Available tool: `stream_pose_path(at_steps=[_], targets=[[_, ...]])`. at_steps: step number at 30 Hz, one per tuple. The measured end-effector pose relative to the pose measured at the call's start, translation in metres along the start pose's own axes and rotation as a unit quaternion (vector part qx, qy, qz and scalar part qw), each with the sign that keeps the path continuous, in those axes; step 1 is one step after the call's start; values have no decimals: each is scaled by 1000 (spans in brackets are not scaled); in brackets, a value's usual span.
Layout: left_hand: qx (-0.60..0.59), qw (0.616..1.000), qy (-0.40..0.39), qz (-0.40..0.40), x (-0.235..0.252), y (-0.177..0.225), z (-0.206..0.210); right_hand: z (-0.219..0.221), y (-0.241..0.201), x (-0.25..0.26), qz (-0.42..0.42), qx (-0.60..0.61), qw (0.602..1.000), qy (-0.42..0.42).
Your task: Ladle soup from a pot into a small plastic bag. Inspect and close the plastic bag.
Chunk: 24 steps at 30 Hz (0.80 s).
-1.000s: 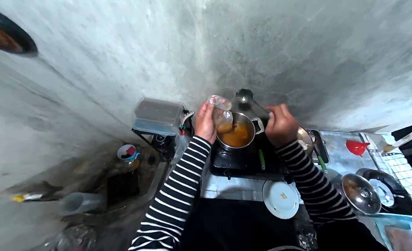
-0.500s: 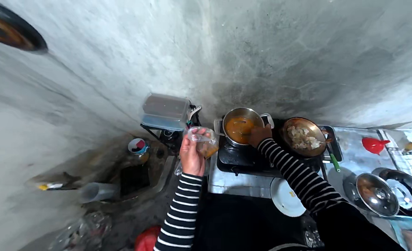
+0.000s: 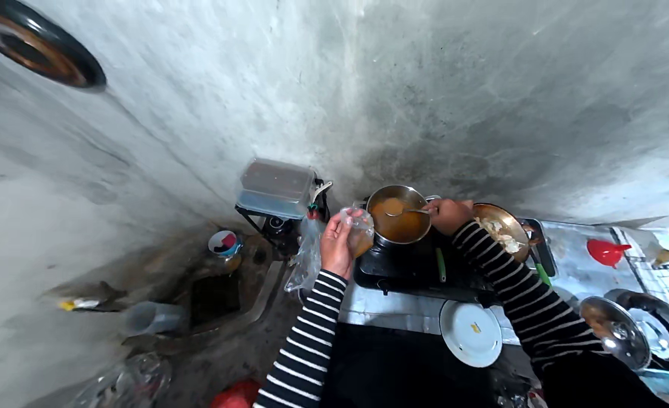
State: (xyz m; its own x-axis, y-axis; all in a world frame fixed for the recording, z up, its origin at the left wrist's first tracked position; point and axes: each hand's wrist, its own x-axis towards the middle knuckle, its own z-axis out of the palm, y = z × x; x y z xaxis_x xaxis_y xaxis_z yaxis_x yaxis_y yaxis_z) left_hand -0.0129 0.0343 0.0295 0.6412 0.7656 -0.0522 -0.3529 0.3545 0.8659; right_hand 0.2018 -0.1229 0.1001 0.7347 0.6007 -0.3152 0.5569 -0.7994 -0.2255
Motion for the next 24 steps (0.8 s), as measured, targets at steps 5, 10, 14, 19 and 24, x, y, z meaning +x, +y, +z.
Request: stream_pose_path(at_steps=[5,10,14,19,24], targets=[[3,999,15,-32,12,-7,23,-43,-2,-16,-42,-4,999,33],[12,997,33,-62,17,-5,46,-79,-11,-32,-95,7,993,70],[25,996,25,-87,19,4,62,-94,-21,-38,-125,-14,989,74],[17,991,21,-132,23,23,81,-98,-29,-49,-143,-44,985,86],[47,992,-37,-112,33,34,91,-79,-22,-66,-284,-120,928,208]])
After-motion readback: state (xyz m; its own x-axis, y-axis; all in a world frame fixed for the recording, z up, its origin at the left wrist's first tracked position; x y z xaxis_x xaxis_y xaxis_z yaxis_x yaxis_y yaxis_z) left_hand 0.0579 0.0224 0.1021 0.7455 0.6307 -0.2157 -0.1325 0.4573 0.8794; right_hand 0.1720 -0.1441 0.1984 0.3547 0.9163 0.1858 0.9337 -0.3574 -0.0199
